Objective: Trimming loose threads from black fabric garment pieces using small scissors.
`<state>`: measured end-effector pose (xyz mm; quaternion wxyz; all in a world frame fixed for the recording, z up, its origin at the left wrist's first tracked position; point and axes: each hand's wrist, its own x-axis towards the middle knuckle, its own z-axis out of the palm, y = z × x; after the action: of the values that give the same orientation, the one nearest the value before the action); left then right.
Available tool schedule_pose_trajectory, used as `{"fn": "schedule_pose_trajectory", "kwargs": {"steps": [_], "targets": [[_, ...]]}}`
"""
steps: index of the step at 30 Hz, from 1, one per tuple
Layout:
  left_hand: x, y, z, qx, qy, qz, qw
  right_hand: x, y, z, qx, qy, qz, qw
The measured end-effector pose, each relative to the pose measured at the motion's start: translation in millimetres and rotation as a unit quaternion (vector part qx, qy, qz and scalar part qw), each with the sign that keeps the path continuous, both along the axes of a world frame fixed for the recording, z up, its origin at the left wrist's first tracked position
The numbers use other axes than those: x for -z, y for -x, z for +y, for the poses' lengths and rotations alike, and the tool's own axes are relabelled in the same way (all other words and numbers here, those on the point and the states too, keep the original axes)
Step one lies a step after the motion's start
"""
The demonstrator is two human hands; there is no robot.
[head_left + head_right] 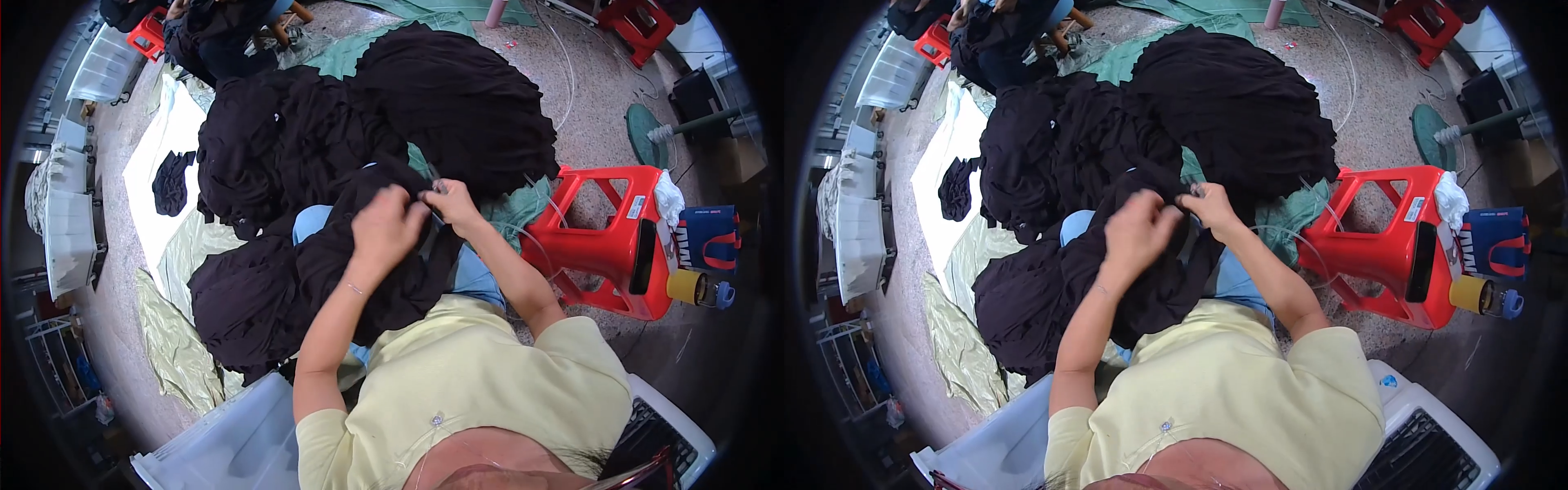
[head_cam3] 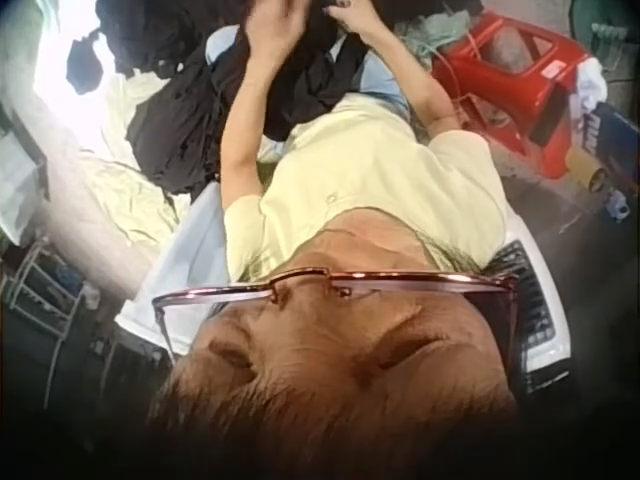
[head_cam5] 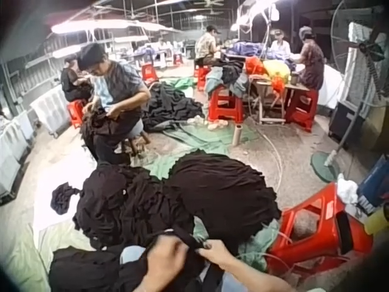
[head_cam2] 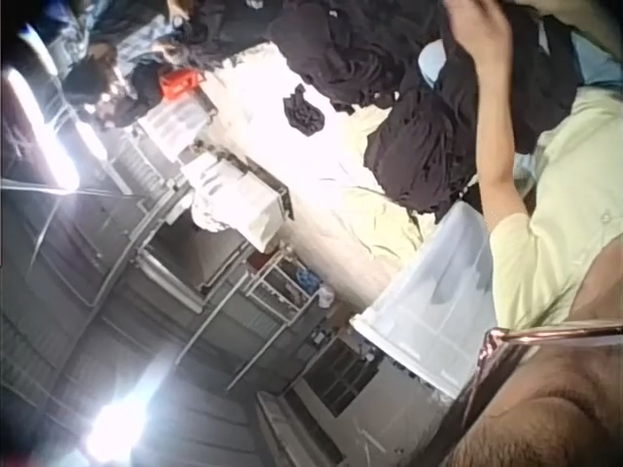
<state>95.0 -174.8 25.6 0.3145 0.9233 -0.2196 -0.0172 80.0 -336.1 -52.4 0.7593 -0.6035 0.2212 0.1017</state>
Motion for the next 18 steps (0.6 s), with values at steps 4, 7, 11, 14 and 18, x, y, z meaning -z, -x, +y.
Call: {"fn": "schedule_pose_trajectory", "kwargs": {"steps": [4,7,11,14,18], "targets": [[17,39,-12,-0.023,-0.095,-0.027,0.995,-54,-2,7,0.029,-0.155,-0.031,0.987],[-1,23,8,-0.115,0.026,0.006,0.993,-86,-6,19,-0.016,-0.133,-0.062,0.989],[-118,-17,113,-0.281,0.361,0.101,0.883,-97,-14,8,0.011,-0.052,-0.100,0.994],[-235,-24,247,-0.381,0.533,-0.004,0.756,-89,-14,6,0.008,-0.050,-0.112,0.992],[-355,-21,382,-0.492,0.507,-0.200,0.679,-79,-8,6,0.006,-0.001,-0.090,0.996]]}}
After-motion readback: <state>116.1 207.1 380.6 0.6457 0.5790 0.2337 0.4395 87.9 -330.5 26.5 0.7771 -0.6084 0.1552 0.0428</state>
